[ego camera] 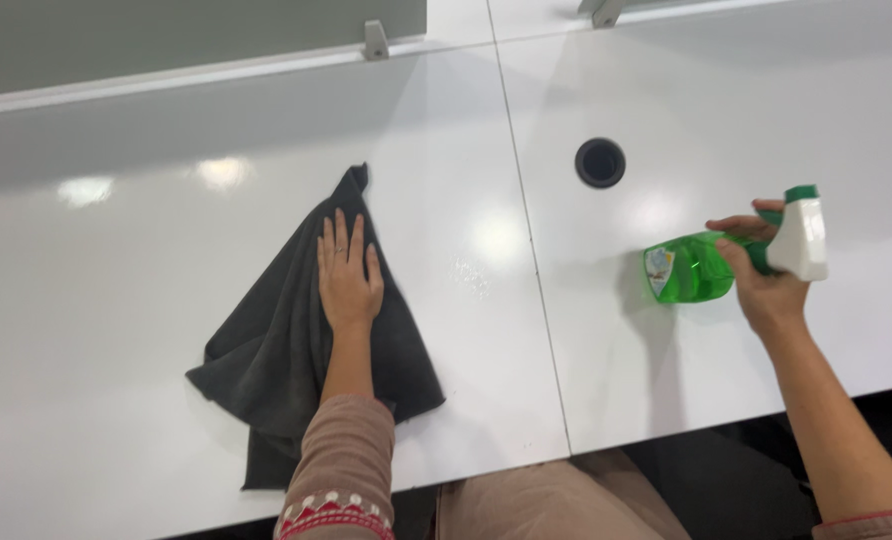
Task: The person sprays a white desk with a green spray bottle and wipes the surface with a grey cloth.
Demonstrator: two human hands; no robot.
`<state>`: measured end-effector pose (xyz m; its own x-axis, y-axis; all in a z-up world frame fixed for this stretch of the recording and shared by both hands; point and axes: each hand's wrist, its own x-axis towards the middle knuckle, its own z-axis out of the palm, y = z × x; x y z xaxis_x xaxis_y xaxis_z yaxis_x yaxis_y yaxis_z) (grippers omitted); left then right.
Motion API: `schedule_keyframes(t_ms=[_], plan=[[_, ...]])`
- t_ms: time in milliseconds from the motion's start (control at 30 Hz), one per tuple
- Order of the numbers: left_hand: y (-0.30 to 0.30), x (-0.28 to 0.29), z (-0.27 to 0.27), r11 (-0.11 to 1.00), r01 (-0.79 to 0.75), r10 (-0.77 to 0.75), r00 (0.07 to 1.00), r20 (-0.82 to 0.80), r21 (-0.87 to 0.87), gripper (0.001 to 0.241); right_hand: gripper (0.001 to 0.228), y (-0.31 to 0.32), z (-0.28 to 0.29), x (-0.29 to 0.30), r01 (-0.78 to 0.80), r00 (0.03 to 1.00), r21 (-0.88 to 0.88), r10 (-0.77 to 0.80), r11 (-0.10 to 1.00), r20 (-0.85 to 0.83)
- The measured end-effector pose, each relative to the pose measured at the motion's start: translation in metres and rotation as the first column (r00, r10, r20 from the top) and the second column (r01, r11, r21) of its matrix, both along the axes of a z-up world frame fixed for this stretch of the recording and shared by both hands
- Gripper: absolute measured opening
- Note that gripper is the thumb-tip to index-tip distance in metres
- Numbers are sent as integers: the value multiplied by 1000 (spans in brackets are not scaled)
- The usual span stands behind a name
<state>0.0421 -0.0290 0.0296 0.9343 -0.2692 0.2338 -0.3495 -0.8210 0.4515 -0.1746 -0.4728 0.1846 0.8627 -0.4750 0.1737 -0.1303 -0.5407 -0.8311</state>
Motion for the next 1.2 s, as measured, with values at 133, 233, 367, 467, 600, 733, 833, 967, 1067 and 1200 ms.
schedule_keyframes(t_ms=[133,233,367,467,600,733,833,967,1067,1200], plan=[[-1,0,2,1000,-2,2,1000,-3,12,48,55,-3,-3,-6,59,998,-61,-61,996,-31],[-2,0,3,1000,-13,13,1000,-15,28,48,74,1,-4,-15,132,986,-70,-138,989,-98],[-3,0,4,1000,-10,11,1000,-16,20,49,70,17,-15,-31,277,907,-62,-282,959,-312],[-3,0,5,999,-15,15,1000,-21,31,49,65,16,-21,-35,317,882,-67,-320,946,-344],[-3,-1,4,1000,-16,16,1000,-10,26,49,59,-3,-35,-47,253,928,-58,-260,966,-268],[-2,0,2,999,-18,19,1000,-23,37,49,68,-39,-42,-58,345,907,-48,-346,937,-241],[-2,0,1,999,-19,20,999,-34,43,50,83,-60,-49,-67,431,881,8,-419,903,-219],[-3,1,0,998,-19,20,999,-35,52,50,92,-74,-79,-89,603,789,194,-542,774,-289],[-2,1,2,998,-22,25,999,-38,53,50,85,-60,-120,-108,752,655,384,-667,536,-353],[-3,1,0,998,-21,22,999,-29,52,49,76,-12,-158,-130,812,539,499,-715,302,-445]])
